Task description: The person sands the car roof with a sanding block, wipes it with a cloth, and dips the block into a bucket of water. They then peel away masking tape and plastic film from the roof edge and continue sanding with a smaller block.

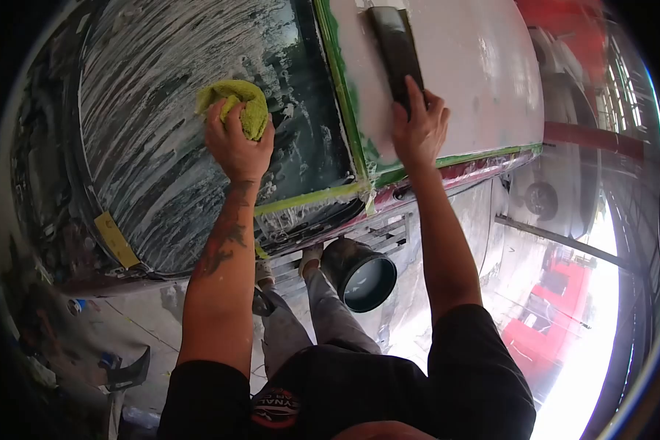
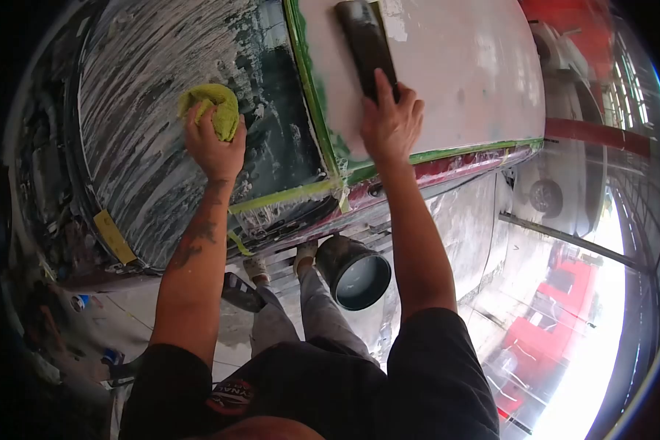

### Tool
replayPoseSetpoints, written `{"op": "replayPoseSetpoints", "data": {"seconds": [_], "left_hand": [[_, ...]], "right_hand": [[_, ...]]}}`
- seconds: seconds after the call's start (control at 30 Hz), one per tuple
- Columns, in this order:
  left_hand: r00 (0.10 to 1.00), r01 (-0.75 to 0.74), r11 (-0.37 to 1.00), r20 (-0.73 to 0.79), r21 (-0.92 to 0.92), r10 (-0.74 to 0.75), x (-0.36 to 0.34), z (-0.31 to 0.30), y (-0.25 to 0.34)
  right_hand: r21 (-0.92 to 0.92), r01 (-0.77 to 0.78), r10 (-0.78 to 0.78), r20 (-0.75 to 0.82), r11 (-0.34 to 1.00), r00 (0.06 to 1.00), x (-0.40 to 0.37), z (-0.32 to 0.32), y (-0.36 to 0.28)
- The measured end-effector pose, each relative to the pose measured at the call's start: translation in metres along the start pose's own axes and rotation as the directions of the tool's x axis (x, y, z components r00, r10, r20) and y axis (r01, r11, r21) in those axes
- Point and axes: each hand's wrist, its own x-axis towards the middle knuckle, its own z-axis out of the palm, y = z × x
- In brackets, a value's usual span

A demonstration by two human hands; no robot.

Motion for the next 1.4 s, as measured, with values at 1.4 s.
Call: {"op": "replayPoseSetpoints", "data": {"seconds": [1.4], "left_hand": [[1.000, -0.018, 0.999, 0.020, 0.028, 0.018, 0.000, 0.003, -0.002]], "right_hand": [[-0.102, 0.311, -0.311, 0.017, 0.945, 0.950, 0.031, 0.014, -0.063]]}}
